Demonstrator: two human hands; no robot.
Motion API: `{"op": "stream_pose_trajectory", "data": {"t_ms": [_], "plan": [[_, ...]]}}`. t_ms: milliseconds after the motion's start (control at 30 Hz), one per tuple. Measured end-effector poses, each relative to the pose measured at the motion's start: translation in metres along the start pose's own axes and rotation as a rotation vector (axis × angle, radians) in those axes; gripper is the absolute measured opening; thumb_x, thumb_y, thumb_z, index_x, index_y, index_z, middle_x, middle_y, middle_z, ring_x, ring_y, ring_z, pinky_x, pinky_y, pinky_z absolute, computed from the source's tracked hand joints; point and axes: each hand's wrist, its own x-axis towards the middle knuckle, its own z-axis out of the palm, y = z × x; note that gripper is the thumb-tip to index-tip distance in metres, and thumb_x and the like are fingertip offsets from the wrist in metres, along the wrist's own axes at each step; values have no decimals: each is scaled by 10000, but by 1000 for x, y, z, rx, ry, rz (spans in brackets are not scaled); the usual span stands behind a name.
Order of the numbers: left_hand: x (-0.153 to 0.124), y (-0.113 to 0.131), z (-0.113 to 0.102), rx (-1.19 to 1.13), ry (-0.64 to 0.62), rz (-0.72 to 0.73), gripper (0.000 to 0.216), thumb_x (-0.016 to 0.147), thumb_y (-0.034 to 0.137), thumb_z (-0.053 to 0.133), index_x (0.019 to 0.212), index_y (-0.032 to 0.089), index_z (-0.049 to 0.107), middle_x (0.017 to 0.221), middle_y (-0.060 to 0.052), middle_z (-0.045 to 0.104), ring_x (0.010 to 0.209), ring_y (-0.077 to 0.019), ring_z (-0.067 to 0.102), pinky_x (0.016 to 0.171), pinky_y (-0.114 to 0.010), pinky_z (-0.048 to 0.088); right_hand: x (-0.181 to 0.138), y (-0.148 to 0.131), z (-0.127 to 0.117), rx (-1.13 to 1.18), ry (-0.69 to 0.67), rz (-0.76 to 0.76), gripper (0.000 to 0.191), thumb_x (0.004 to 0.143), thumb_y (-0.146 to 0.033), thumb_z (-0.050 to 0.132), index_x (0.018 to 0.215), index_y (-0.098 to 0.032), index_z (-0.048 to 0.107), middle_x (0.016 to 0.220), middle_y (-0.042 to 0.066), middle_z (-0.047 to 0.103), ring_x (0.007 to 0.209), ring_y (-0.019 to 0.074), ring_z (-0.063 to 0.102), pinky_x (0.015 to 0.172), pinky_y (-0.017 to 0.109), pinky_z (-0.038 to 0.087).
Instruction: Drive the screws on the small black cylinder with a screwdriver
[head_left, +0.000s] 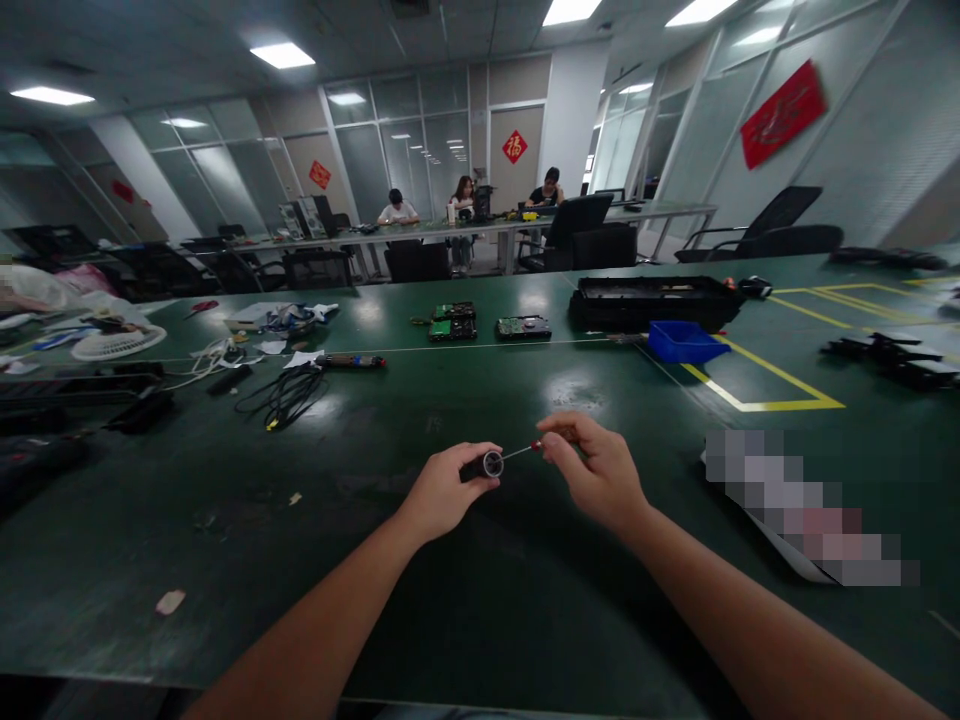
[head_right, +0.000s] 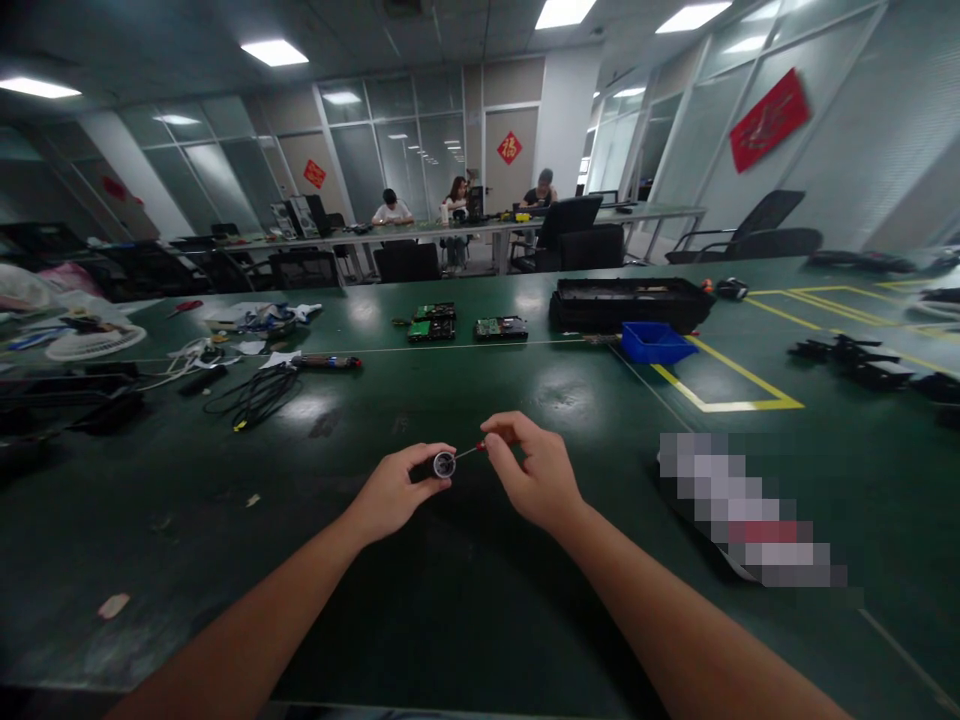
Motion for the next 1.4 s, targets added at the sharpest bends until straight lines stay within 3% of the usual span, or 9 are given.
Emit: {"op": "stream_pose_trajectory", "data": {"t_ms": [133, 267, 433, 633, 800, 900, 1100, 1200, 1400], "plan": [[-1, 4, 3, 32, -38, 23, 327, 826, 167, 706, 1139, 264, 702, 1097, -16, 691, 1028, -191, 627, 924, -314, 457, -1, 0, 3, 22, -43, -95, 130, 919, -216, 484, 903, -219, 612, 743, 11, 680, 657, 173, 659, 626, 293, 476], [0, 3, 4, 39, -31, 29, 306, 835, 172, 695, 1129, 257, 703, 1092, -20, 691, 1021, -190, 626, 919, -314, 455, 0, -7, 6, -110, 14, -12, 261, 979, -321, 468, 807, -219, 636, 649, 0, 663, 519, 145, 589, 546, 285, 407], [0, -2, 4, 30, 15, 12, 370, 829, 171, 700, 1186, 266, 683, 1168, -25, 681, 1100, -204, 612, 1001, -336, 440, -1, -8, 8, -81, 20, 18, 268, 991, -269, 395, 1111, -211, 628, 713, 6, 676, 541, 159, 590, 561, 297, 418], [0, -2, 3, 42, 21, 10, 369, 826, 179, 700, 1184, 266, 686, 1172, -26, 683, 1106, -212, 615, 1013, -346, 447, 0, -10, 8, -92, -17, 61, 247, 1010, -336, 404, 1027, -231, 627, 695, -5, 651, 528, 155, 573, 552, 299, 397], [0, -1, 3, 50, 33, -9, 378, 820, 178, 702, 1188, 263, 682, 1162, -33, 685, 1102, -223, 616, 1022, -368, 449, -3, -8, 12, 12, 17, 102, 242, 1008, -295, 401, 1207, -234, 524, 730, -10, 613, 598, 170, 586, 595, 307, 437], [0, -1, 3, 37, 34, -13, 380, 821, 172, 702, 1186, 272, 678, 1155, -23, 685, 1084, -212, 620, 1017, -363, 452, -2, -5, 13, 66, 19, 82, 209, 993, -287, 434, 1169, -234, 534, 827, 18, 634, 733, 188, 618, 664, 318, 463], [1, -2, 4, 65, 42, -8, 383, 815, 182, 705, 1188, 261, 677, 1175, -38, 684, 1109, -224, 616, 1022, -380, 457, -2, -5, 10, 25, 24, 137, 272, 1011, -371, 428, 1034, -234, 661, 722, 7, 642, 613, 166, 583, 588, 308, 428], [2, -3, 4, 43, 80, -25, 400, 818, 192, 703, 1211, 253, 664, 1230, -43, 673, 1164, -232, 603, 1076, -394, 430, -3, -6, 12, 130, 82, 163, 253, 993, -367, 470, 1139, -235, 629, 751, 5, 656, 623, 164, 579, 581, 302, 446], [2, -3, -1, 4, 89, -2, 402, 851, 226, 690, 1250, 253, 643, 1280, -25, 656, 1230, -224, 575, 1121, -375, 393, 1, -1, 18, 415, 135, 269, 247, 948, -420, 553, 951, -200, 664, 792, 30, 668, 702, 163, 618, 689, 325, 522]]}}
